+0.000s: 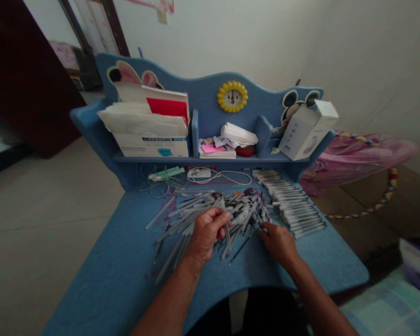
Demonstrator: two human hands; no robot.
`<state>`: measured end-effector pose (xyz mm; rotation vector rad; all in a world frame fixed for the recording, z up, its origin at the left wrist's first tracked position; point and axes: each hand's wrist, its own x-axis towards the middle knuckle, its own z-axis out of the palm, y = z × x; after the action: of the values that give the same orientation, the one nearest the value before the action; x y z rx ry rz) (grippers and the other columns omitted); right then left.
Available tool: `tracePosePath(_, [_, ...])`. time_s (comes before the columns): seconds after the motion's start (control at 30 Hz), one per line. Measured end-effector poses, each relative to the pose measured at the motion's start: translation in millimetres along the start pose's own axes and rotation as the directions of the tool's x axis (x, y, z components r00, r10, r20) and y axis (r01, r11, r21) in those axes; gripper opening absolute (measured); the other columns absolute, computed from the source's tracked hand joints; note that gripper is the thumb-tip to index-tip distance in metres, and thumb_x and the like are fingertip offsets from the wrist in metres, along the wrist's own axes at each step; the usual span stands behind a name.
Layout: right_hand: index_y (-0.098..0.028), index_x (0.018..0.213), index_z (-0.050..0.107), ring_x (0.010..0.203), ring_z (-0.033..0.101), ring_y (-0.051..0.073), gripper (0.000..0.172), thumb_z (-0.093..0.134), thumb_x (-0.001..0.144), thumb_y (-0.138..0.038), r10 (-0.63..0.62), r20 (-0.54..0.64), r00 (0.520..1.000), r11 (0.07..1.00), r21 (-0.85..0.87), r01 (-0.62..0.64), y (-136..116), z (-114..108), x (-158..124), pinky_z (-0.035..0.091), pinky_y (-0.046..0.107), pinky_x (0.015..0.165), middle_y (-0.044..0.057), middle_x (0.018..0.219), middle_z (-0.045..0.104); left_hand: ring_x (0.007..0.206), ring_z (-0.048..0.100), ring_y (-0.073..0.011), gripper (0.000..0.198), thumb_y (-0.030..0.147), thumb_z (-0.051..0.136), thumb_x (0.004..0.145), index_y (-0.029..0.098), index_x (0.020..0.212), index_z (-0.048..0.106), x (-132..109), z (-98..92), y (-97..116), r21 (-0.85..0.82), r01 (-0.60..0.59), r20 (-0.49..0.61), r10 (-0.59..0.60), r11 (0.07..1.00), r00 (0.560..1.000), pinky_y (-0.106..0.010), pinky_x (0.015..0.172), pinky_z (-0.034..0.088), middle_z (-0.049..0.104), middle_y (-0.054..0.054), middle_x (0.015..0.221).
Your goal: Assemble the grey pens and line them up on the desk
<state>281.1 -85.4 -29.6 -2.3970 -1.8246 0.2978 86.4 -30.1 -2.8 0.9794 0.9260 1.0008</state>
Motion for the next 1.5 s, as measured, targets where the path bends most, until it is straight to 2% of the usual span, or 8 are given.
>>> tracePosePath(0.43, [-0.025,0.104,0.065,0.081,0.065,0.022,0.029,0.044,0.085,-0.030,0.099,-0.112,0.989,0.994,-0.032,-0.103,47,-6,7,0.041,0.027,0.065,0.006,0.085,0.071,0.034,0.041,-0.0024,0.022,0.032,0.069,0.066,0.013,0.064,0.058,0,0.4,2,-0.051,-0.008,-0.027,0.007,0.999,1.000,-0.015,0.035,0.027,0.059,0.003,0.054])
tracePosePath(0.7, [-0.029,0.122,0.054,0.078,0.065,0.021,0.046,0.036,0.084,-0.012,-0.082,0.035,0.996,0.968,-0.234,0.088,33,-14,14,0.042,0.028,0.064,0.007,0.089,0.071,0.035,0.042,-0.0016,0.021,0.031,0.069,0.067,0.013,0.067,0.058,1,0.4,1,-0.108,-0.005,-0.033,0.001,0.994,0.999,-0.013,0.034,0.031,0.061,0.003,0.057])
tracePosePath(0.97, [-0.020,0.095,0.062,0.078,0.063,0.021,0.025,0.042,0.081,-0.014,-0.172,0.102,0.980,0.946,-0.261,0.193,36,-25,15,0.039,0.027,0.062,0.009,0.085,0.068,0.034,0.044,-0.0017,0.023,0.029,0.072,0.062,0.013,0.066,0.056,2,-0.5,1,-0.214,0.033,-0.035,-0.042,0.976,0.999,-0.013,0.034,0.033,0.063,0.002,0.059])
tracePosePath(1.07, [-0.018,0.083,0.059,0.070,0.061,0.019,0.014,0.046,0.077,-0.016,-0.198,0.021,0.980,0.975,-0.102,0.199,38,-28,0,0.038,0.026,0.060,0.005,0.074,0.065,0.034,0.044,-0.0019,0.024,0.029,0.073,0.061,0.014,0.067,0.055,2,-0.1,1,-0.245,0.038,-0.055,-0.053,0.969,0.997,-0.013,0.034,0.032,0.063,0.002,0.058])
tracePosePath(1.13, [-0.018,0.074,0.055,0.061,0.057,0.015,0.005,0.049,0.075,-0.018,-0.203,-0.017,0.979,0.969,0.141,0.203,31,-26,-13,0.037,0.024,0.056,0.000,0.063,0.059,0.035,0.045,-0.0020,0.025,0.029,0.073,0.061,0.014,0.067,0.055,2,0.5,1,-0.257,0.035,-0.052,-0.050,0.966,0.997,-0.012,0.034,0.032,0.063,0.002,0.058])
tracePosePath(1.27, [-0.019,0.068,0.050,0.050,0.049,0.011,0.006,0.054,0.072,-0.021,-0.212,0.047,0.976,0.767,0.627,0.136,-2,-16,-39,0.036,0.020,0.047,-0.006,0.052,0.049,0.037,0.047,-0.0022,0.022,0.029,0.071,0.064,0.014,0.069,0.056,0,2.1,0,-0.249,0.018,-0.031,-0.026,0.968,0.999,-0.012,0.036,0.034,0.064,0.001,0.060])
tracePosePath(1.37, [-0.019,0.068,0.051,0.050,0.049,0.010,0.008,0.057,0.071,-0.022,-0.206,0.059,0.977,0.622,0.778,0.084,-27,-9,-47,0.037,0.019,0.045,-0.006,0.054,0.048,0.039,0.049,-0.0024,0.021,0.029,0.070,0.067,0.014,0.070,0.056,-1,2.8,0,-0.241,0.007,-0.013,-0.010,0.970,1.000,-0.013,0.038,0.035,0.064,0.001,0.063])
tracePosePath(1.5, [-0.018,0.068,0.052,0.047,0.048,0.009,0.007,0.057,0.071,-0.023,-0.156,0.051,0.986,0.550,0.834,0.044,-42,-5,-47,0.039,0.019,0.043,-0.006,0.053,0.047,0.040,0.049,-0.0029,0.020,0.030,0.069,0.069,0.014,0.071,0.056,-2,2.4,-1,-0.239,-0.010,0.003,0.011,0.971,1.000,-0.014,0.038,0.035,0.064,0.001,0.064])
